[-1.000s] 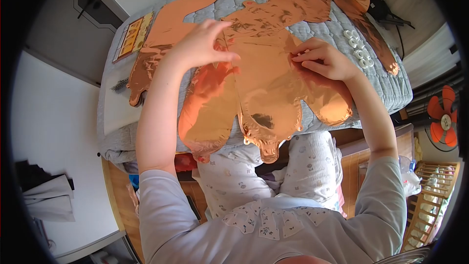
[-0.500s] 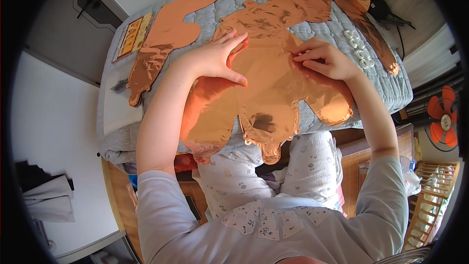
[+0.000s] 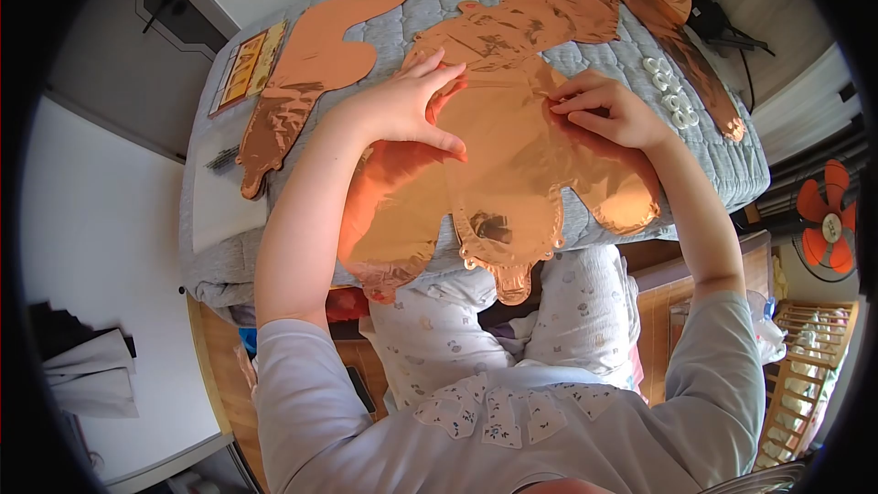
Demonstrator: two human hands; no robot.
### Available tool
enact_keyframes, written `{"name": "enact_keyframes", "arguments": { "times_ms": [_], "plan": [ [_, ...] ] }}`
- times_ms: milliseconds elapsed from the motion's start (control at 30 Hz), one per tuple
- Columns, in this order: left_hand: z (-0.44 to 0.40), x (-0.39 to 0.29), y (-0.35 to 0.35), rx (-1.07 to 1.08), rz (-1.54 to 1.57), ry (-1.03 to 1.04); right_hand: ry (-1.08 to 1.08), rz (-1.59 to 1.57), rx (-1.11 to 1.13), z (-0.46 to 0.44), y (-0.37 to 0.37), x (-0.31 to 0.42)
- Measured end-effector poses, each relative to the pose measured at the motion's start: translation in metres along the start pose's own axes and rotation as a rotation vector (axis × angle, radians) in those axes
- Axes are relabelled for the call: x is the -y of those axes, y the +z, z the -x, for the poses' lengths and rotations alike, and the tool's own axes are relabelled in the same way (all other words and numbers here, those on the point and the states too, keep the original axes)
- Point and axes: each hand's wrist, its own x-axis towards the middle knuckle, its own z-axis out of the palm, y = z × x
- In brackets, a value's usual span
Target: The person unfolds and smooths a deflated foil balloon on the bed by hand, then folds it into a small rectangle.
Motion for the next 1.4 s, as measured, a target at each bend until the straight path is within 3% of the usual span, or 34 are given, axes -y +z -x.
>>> {"name": "enact_keyframes", "arguments": {
  "times_ms": [333,500,633,1233,1400],
  "plan": [
    [-0.004,-0.001,0.002,-0.066,0.018,-0.058,0.003,-0.012,-0.018,-0.001,0.0,0.004],
    [-0.013,0.0,0.014,-0.134,-0.103,0.156,0.027,-0.053,-0.037,-0.002,-0.002,0.009],
    [-0.018,-0.002,0.023,-0.139,-0.101,0.179,0.031,-0.061,-0.039,-0.002,-0.002,0.008],
    [-0.022,-0.001,0.026,-0.118,-0.181,0.125,0.042,-0.119,-0.047,-0.003,-0.002,0.007],
    [-0.023,0.0,0.028,-0.094,-0.185,0.113,0.136,-0.219,-0.042,0.002,-0.002,0.002]
  ]
}}
